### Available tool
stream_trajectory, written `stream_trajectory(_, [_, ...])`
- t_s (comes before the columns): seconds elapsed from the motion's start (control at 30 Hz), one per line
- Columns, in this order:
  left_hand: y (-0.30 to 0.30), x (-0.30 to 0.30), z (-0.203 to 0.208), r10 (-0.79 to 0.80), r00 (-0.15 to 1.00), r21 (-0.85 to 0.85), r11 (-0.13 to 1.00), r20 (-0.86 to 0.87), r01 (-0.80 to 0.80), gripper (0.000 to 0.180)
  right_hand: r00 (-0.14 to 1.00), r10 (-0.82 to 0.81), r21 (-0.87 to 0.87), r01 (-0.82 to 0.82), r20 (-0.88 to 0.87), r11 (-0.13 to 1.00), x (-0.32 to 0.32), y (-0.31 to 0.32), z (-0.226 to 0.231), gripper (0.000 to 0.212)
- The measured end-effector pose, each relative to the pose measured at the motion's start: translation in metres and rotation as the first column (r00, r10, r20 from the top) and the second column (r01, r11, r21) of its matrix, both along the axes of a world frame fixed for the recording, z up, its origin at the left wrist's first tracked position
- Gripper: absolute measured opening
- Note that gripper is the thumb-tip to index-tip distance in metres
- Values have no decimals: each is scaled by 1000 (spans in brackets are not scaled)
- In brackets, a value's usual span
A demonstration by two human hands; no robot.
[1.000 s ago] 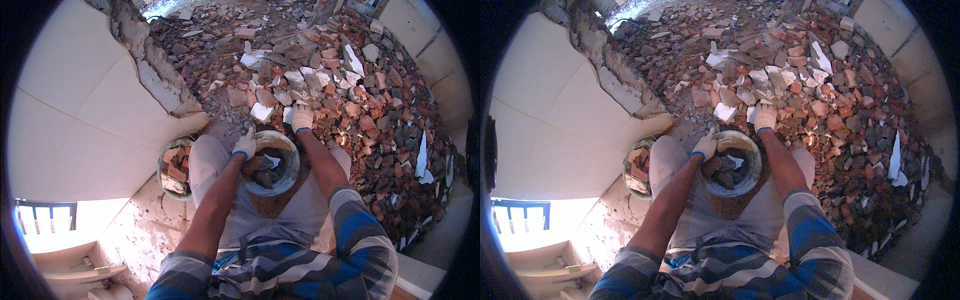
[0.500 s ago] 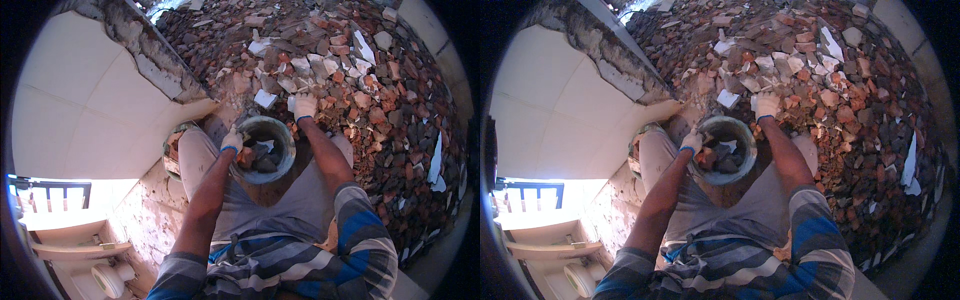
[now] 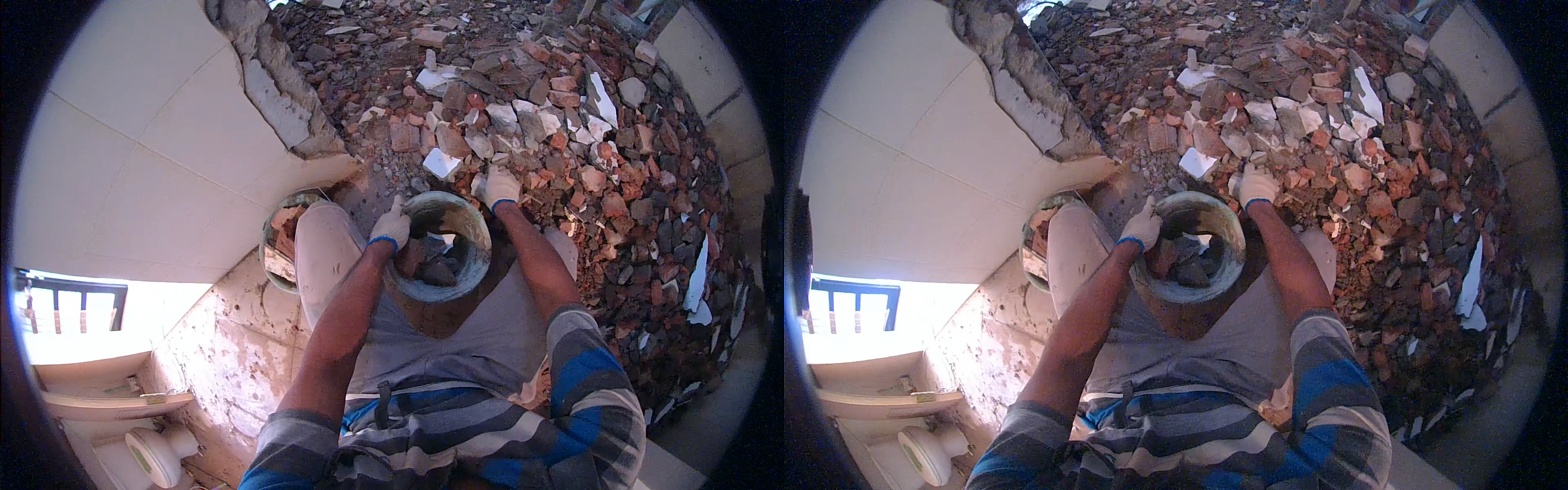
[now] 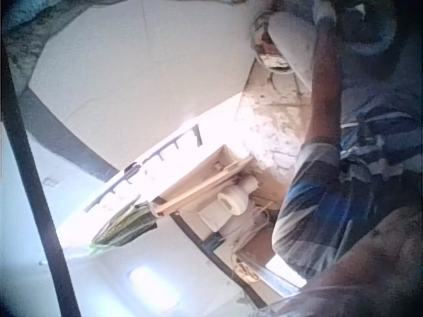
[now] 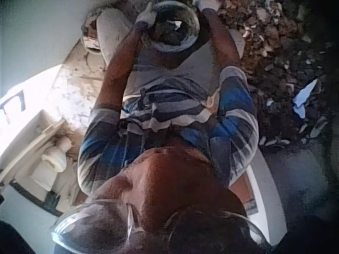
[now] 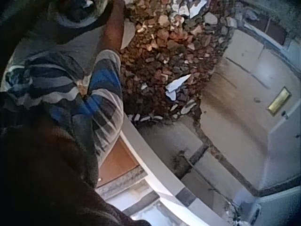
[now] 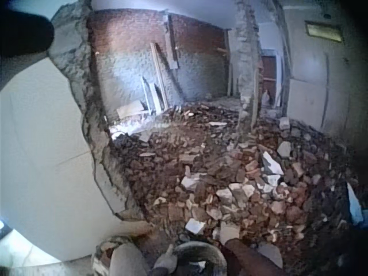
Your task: The person sits on the floor and uses gloved hands to pick up broken tiles and bricks from a pile of rubble, placing them into two buckets. The person repeatedly reaches for debris and transfers it into the buckets.
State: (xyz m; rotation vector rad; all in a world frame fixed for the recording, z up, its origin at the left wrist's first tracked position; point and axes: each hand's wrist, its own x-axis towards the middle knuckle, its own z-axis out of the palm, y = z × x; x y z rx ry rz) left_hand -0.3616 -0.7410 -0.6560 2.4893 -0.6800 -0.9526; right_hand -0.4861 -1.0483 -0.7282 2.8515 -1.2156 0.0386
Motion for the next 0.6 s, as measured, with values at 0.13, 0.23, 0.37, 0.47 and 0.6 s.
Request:
stream_trajectory(0.13, [-4,4,-12,47,998,-51,998,-35,-48,78,996,-8,238,28,-85,971,-4,3,5,59])
stream_trajectory(0.23, [-6,11,-23,89,993,-89,991,-80,-96,78,992,-7,381,54,-125,923,-4,7,30,69])
stream_trajectory(0.37, [-13,9,-39,197,967,-235,944,-164,-232,74,1000,-11,415,5,13,910,0,18,98,71])
stream_trajectory(0.47, [-19,15,-49,220,957,-250,932,-190,-264,68,969,84,442,-183,234,878,-5,36,164,75])
stream_trajectory(0.6, [-22,26,-57,166,851,-306,884,-499,-352,60,825,301,394,-508,479,765,-18,83,203,73])
